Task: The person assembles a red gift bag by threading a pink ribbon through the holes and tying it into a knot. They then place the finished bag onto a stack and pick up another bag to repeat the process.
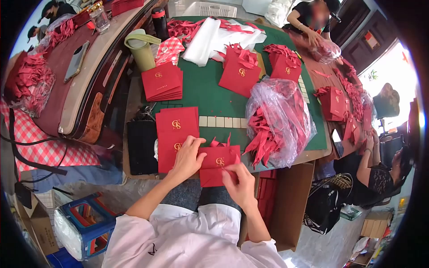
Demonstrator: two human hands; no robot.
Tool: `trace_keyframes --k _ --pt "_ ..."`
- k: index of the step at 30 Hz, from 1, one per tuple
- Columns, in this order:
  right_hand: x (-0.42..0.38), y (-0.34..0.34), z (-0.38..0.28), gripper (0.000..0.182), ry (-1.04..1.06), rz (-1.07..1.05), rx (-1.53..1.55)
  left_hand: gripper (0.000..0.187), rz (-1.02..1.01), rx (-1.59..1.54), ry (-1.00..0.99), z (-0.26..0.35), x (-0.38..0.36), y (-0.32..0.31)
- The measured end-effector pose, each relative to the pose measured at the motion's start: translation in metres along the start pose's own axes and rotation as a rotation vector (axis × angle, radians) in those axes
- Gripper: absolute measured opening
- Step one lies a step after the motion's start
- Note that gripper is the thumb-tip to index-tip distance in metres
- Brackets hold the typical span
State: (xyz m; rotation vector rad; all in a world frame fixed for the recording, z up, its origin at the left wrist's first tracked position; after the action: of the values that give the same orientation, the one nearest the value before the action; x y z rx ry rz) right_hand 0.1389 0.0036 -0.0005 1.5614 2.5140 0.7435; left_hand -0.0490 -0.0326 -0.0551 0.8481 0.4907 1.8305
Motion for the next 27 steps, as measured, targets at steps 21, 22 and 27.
trace_keyframes --k 21,22,27 --pt "0.007 -0.049 0.063 0.009 -0.183 0.075 -0.057 0.033 -0.178 0.041 -0.086 0.003 0.000 -0.021" --pt "0.009 -0.050 0.059 0.008 -0.149 0.102 -0.088 0.033 -0.180 0.041 -0.087 0.004 0.001 -0.021" --pt "0.011 -0.055 0.060 0.009 -0.110 0.152 -0.123 0.030 -0.229 0.012 -0.053 0.009 0.003 -0.019"
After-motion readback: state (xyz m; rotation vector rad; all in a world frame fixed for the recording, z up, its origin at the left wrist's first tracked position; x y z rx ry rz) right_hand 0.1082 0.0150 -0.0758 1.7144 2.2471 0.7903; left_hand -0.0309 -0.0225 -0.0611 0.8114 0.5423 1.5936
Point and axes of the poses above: each hand's wrist, its own x-axis towards the middle knuckle, its own y-axis out of the back of the hand, z = x × y, the point moved 6 cm from there along x, towards the middle knuckle, and after that the axes turned 9 degrees about -y, right-handed, at the moved point
